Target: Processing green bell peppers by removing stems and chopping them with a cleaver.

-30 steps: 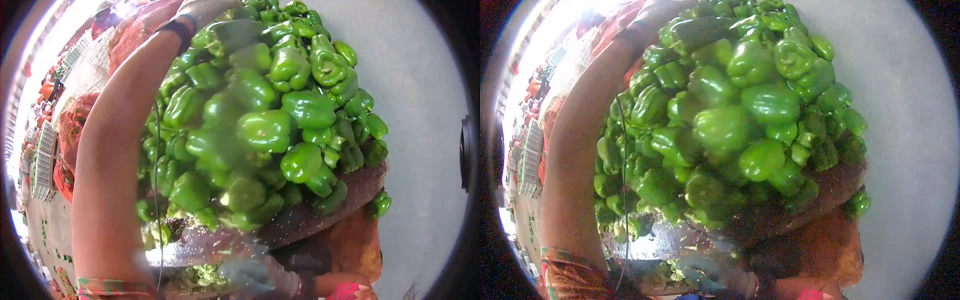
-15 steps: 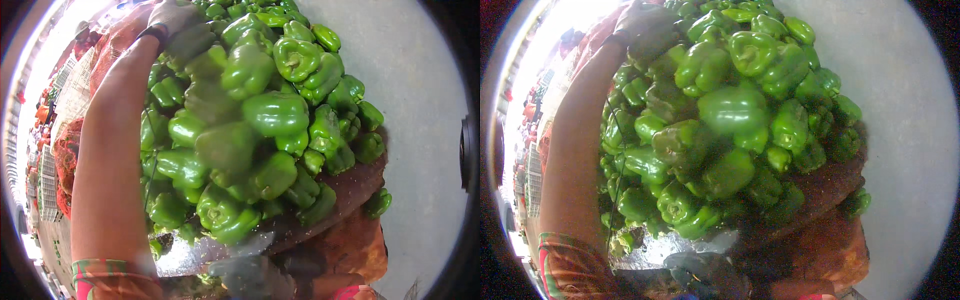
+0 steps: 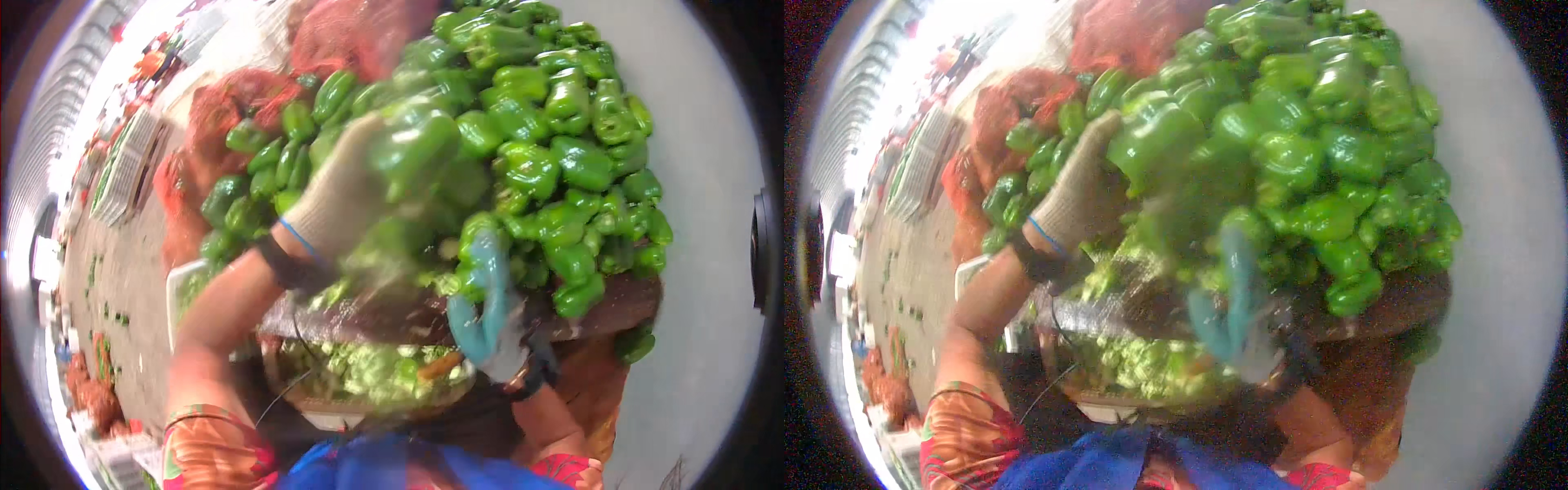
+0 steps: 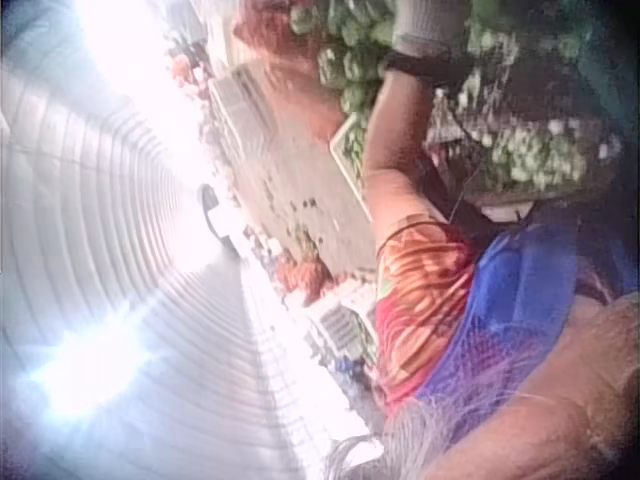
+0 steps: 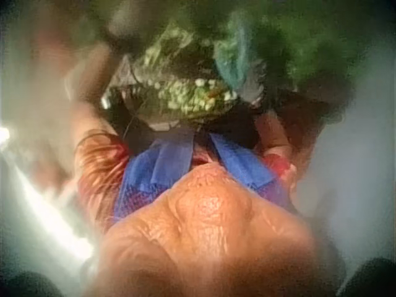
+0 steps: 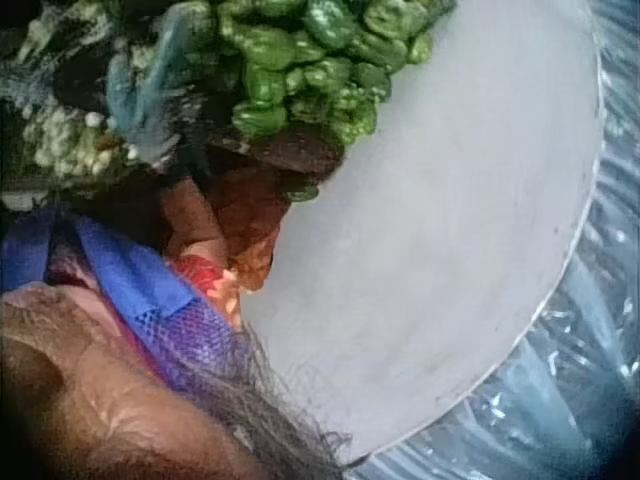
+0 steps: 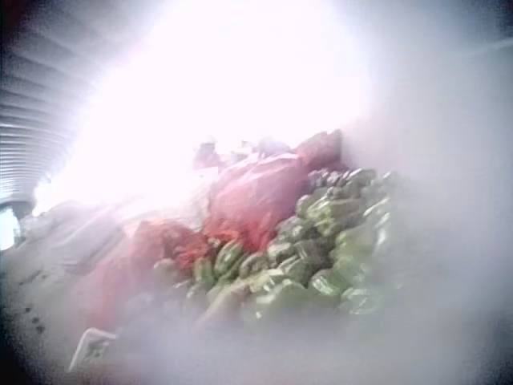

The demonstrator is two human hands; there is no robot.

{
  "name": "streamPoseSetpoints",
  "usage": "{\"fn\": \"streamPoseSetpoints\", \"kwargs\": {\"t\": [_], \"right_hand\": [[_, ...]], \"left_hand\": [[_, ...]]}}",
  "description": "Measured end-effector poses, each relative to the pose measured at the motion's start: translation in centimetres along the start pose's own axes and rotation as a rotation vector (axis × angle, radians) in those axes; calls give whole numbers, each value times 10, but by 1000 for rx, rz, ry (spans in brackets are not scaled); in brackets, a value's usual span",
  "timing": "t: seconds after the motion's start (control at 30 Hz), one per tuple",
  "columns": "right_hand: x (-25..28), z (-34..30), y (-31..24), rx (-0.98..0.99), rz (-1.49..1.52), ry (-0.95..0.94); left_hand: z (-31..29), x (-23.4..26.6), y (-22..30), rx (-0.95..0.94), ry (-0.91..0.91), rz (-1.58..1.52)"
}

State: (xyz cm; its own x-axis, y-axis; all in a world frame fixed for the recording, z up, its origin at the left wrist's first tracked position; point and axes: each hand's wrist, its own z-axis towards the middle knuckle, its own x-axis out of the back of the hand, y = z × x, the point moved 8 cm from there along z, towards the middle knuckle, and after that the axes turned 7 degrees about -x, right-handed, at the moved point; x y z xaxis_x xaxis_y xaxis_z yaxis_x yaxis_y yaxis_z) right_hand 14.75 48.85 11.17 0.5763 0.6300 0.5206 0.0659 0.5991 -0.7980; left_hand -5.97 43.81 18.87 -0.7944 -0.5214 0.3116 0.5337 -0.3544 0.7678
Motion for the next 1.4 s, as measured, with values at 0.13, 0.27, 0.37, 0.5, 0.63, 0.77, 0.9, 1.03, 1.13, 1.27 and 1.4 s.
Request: {"fn": "streamPoseSetpoints", "kwargs": {"t": [0.13, 0.27, 0.37, 0.5, 0.63, 0.77, 0.9, 1.03, 1.13, 1.27, 1.4], "right_hand": [[-24, 14, -45, 194, -206, 1], [-94, -14, -40, 35, -278, -261], [-128, -35, -14, -62, -218, -337], [-152, -51, -13, -140, -229, -467], [-146, -60, -5, -228, -306, -399], [-145, -59, -2, -236, -307, -392], [-163, -59, 4, -155, -315, -351], [-169, -55, 5, -187, -389, -332], [-172, -47, 0, -205, -443, -280], [-176, -31, -5, -341, -444, -371], [-182, -21, 7, -427, -439, -442]], "left_hand": [[-134, -31, -23, 1001, 422, -1093], [-232, -45, -40, 1042, 248, -906], [-242, -19, -2, 438, 16, 53], [-312, -39, -56, 1069, 455, -1015], [-314, -49, -57, 929, 288, -1115], [-305, -37, -16, 652, 272, -342], [-302, -1, 45, 440, 496, 611], [-289, -24, 29, 556, -11, 786], [-285, -27, 26, 563, -124, 813], [-283, -21, 22, 474, -114, 843], [-276, -22, 9, 535, -247, 891]]}}
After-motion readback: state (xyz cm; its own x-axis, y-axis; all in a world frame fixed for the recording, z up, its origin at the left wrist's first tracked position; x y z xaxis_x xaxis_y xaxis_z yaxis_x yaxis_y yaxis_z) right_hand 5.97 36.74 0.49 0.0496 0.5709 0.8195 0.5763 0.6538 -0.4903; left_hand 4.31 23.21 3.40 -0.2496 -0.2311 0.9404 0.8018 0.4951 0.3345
